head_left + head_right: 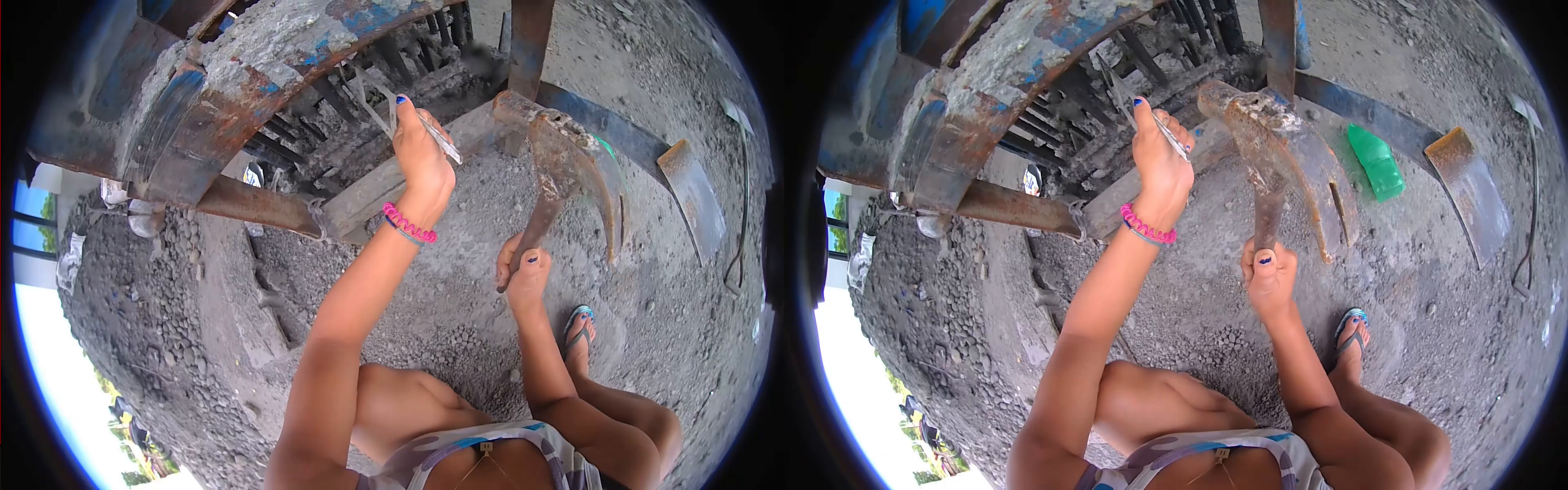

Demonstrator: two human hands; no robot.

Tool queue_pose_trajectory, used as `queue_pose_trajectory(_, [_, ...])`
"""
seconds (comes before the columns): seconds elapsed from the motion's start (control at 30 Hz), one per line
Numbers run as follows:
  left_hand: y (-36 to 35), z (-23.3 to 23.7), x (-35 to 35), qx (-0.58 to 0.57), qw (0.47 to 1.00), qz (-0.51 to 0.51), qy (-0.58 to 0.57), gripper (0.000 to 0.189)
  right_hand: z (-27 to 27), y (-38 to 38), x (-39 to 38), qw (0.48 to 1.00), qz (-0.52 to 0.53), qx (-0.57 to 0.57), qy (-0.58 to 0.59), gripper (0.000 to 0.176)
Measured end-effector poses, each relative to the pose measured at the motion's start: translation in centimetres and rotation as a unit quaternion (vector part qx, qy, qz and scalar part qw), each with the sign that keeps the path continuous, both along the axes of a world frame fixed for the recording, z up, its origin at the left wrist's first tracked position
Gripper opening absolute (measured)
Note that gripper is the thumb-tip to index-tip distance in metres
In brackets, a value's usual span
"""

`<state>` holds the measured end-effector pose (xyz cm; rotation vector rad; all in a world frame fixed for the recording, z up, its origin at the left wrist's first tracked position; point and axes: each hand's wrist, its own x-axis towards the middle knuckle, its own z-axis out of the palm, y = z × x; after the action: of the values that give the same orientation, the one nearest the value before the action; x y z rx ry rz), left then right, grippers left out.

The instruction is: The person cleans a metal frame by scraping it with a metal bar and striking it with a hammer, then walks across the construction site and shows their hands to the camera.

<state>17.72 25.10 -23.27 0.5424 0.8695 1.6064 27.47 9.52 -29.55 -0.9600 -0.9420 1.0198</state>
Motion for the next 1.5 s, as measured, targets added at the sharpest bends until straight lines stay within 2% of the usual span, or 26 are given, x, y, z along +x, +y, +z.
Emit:
queue_pose_trajectory(0.23, [0.3, -0.1, 0.5, 0.0, 1.0, 0.004, 0.01, 0.041, -0.5, 0.0, 1.1, 0.999, -0.04, -0.018, -0.029, 0.058])
queue_pose_trajectory(0.37, [0.3, -0.1, 0.5, 0.002, 1.0, 0.0, 0.014, 0.041, -1.5, -0.6, 0.6, 0.993, -0.056, 0.106, 0.02, 0.063])
queue_pose_trajectory(0.47, [0.4, -0.4, 0.2, 0.012, 1.0, -0.014, 0.017, 0.041, -2.3, -0.7, -0.5, 0.97, -0.043, 0.229, 0.072, 0.067])
queue_pose_trajectory(0.57, [0.4, -0.4, 0.0, 0.014, 1.0, -0.019, 0.01, 0.041, -6.3, -0.7, -1.7, 0.98, -0.058, 0.189, -0.006, 0.065])
queue_pose_trajectory(0.6, [0.4, -0.3, -0.1, 0.012, 1.0, -0.017, 0.008, 0.041, -7.6, -1.2, -2.0, 0.992, -0.068, 0.054, -0.091, 0.063])
queue_pose_trajectory(0.67, [0.3, -0.2, 0.0, 0.007, 1.0, -0.009, 0.006, 0.041, -9.0, -1.6, -2.0, 0.992, -0.049, 0.007, -0.12, 0.063])
queue_pose_trajectory(0.73, [0.4, -0.2, 0.0, -0.003, 1.0, 0.0, 0.009, 0.041, -4.9, -1.9, -0.6, 0.999, 0.037, 0.004, -0.028, 0.029])
queue_pose_trajectory(0.83, [0.2, -0.5, -0.3, 0.017, 0.999, -0.026, -0.008, 0.04, -3.2, -0.8, 0.6, 0.955, 0.003, 0.263, -0.137, 0.021])
queue_pose_trajectory(0.87, [0.4, -0.7, -0.3, 0.022, 0.999, -0.029, 0.0, 0.04, -3.0, -0.9, 0.1, 0.961, -0.025, 0.27, -0.064, 0.021])
queue_pose_trajectory(0.97, [0.4, -0.6, -0.4, 0.019, 0.999, -0.031, -0.001, 0.039, -4.6, -0.8, -0.9, 0.946, -0.025, 0.319, -0.04, 0.056])
queue_pose_trajectory(1.03, [0.4, -0.3, -0.3, 0.012, 0.999, -0.029, -0.004, 0.039, -5.8, -0.5, -1.6, 0.985, -0.017, 0.155, -0.077, 0.053])
queue_pose_trajectory(1.1, [0.2, -0.4, -0.2, 0.008, 1.0, -0.029, -0.006, 0.039, -7.3, -0.5, -2.2, 0.994, -0.009, -0.021, -0.111, 0.051])
queue_pose_trajectory(1.17, [0.5, -0.4, -0.3, 0.015, 0.999, -0.03, -0.002, 0.039, -8.4, -1.1, -1.2, 0.988, -0.023, 0.016, -0.151, 0.051])
queue_pose_trajectory(1.23, [0.6, -0.8, -0.7, 0.021, 0.999, -0.033, 0.003, 0.041, -6.1, -1.9, -0.7, 0.995, 0.007, 0.022, -0.1, 0.053])
queue_pose_trajectory(1.33, [0.7, -0.8, -0.6, 0.023, 0.999, -0.036, 0.003, 0.04, -3.6, -0.6, -1.1, 0.971, 0.0, 0.239, -0.014, 0.055])
queue_pose_trajectory(1.4, [0.6, -0.6, -0.5, 0.017, 0.999, -0.027, -0.002, 0.039, -5.1, -0.3, -1.4, 0.967, -0.031, 0.254, -0.011, 0.059])
queue_pose_trajectory(1.43, [0.6, -0.5, -0.4, 0.014, 1.0, -0.019, -0.008, 0.039, -5.7, -0.1, -1.5, 0.985, -0.03, 0.16, -0.063, 0.06])
queue_pose_trajectory(1.5, [0.6, -0.6, -0.2, 0.008, 1.0, -0.017, -0.02, 0.039, -6.6, 0.5, -1.4, 0.986, -0.03, -0.034, -0.163, 0.062])
